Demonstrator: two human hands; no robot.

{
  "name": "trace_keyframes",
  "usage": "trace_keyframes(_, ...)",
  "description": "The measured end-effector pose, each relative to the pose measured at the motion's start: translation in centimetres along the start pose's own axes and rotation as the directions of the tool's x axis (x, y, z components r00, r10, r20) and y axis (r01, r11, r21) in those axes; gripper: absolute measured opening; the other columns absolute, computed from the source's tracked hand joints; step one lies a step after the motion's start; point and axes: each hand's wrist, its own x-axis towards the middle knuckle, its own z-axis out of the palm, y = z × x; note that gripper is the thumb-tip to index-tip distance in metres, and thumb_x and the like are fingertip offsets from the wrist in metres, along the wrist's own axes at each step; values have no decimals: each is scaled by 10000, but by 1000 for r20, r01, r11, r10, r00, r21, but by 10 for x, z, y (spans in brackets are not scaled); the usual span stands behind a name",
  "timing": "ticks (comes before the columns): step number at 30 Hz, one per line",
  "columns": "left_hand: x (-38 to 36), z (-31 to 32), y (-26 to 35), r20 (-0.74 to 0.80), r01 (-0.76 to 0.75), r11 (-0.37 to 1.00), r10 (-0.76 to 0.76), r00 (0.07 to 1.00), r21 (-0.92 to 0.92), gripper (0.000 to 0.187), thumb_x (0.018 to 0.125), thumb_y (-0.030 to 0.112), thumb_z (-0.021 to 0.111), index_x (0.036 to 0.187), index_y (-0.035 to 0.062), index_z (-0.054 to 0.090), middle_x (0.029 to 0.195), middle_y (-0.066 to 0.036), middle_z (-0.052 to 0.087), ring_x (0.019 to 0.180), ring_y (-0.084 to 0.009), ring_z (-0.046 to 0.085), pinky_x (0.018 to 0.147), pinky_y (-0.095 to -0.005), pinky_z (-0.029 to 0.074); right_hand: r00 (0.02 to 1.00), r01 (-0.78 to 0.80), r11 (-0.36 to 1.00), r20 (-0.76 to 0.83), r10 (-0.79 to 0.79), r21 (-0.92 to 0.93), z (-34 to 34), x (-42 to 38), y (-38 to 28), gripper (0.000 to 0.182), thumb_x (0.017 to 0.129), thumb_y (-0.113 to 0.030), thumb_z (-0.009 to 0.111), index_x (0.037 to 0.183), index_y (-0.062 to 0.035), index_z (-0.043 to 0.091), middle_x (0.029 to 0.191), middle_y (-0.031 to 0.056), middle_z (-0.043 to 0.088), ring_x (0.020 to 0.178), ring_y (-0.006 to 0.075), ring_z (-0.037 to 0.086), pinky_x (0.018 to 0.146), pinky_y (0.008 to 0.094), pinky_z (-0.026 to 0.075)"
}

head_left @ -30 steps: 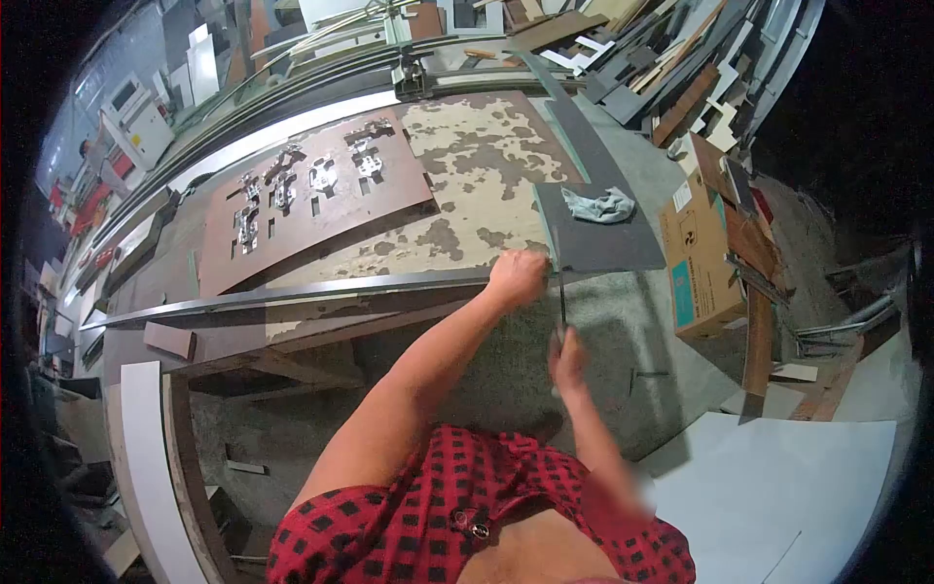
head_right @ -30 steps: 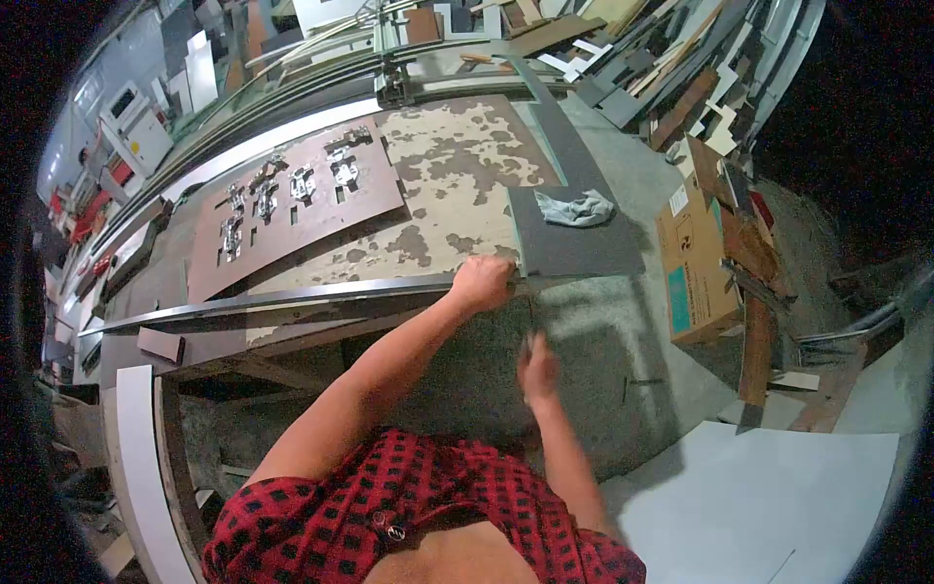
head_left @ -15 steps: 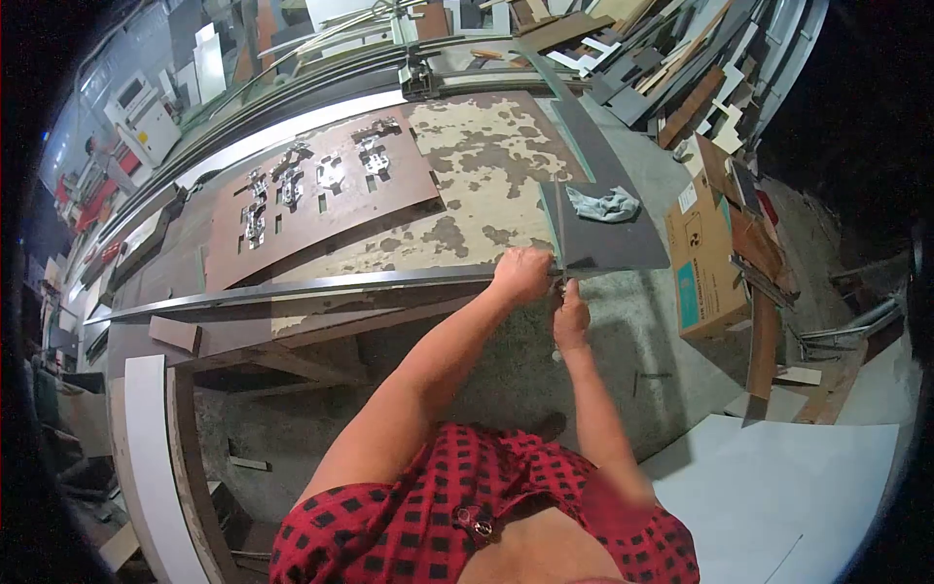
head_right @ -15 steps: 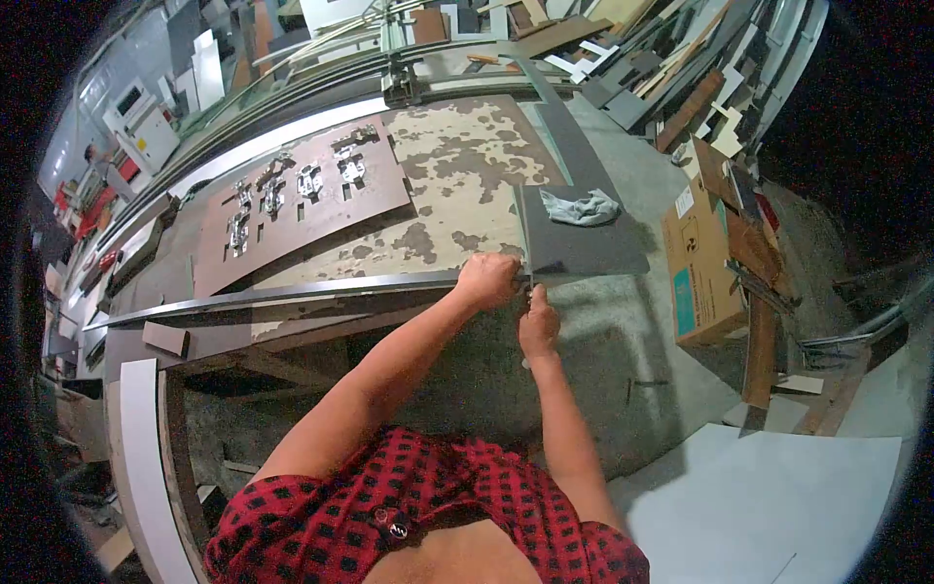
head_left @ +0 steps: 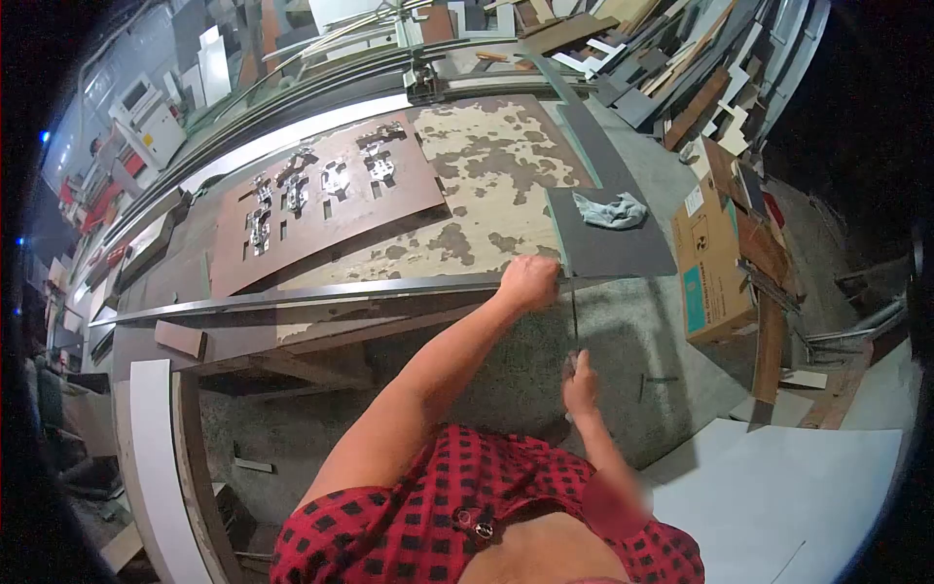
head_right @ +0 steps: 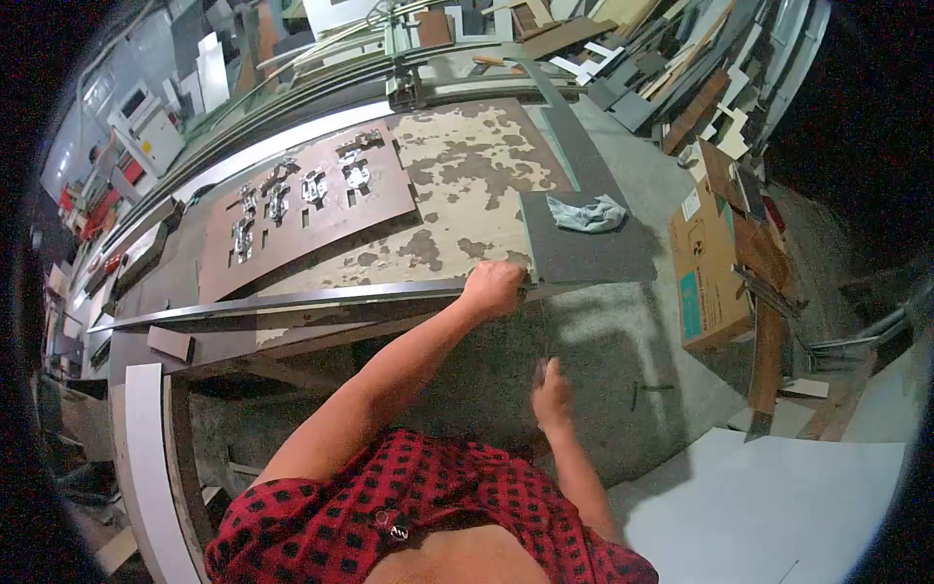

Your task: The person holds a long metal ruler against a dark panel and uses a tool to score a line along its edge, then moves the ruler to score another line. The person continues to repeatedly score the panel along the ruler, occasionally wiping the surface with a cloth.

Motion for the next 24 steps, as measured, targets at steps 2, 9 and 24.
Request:
trace_keyframes(2, -1, -7, 4, 6, -2, 1000, 2, 1000, 6, 180, 659, 179, 578, 768, 36, 584, 745, -176, 601, 755, -343, 594, 668, -428, 476, 997, 14, 997, 83, -8, -73, -3, 28, -25, 184, 863, -139, 458, 955, 18, 439, 763, 246, 571, 727, 432, 550, 567, 433, 428)
trace_keyframes(9, 2, 0, 2, 39, 42, 999, -43, 998, 34, 184, 660, 185, 576, 769, 38, 593, 761, -178, 605, 761, -343, 597, 673, -425, 477, 996, -70, 993, 52, 75, -96, -1, 55, -43, 166, 863, -132, 451, 930, 18, 428, 706, 245, 541, 681, 437, 532, 540, 455, 392)
trace_keyframes(24, -2, -8, 8, -4, 24, 996, -24, 1000, 86, 165, 628, 167, 591, 734, 41, 603, 729, -165, 612, 723, -323, 609, 653, -408, 491, 992, -97, 991, 78, 104, -88, -4, 91, -58, 176, 766, -47, 481, 927, -31, 410, 726, 254, 547, 724, 439, 541, 603, 511, 401)
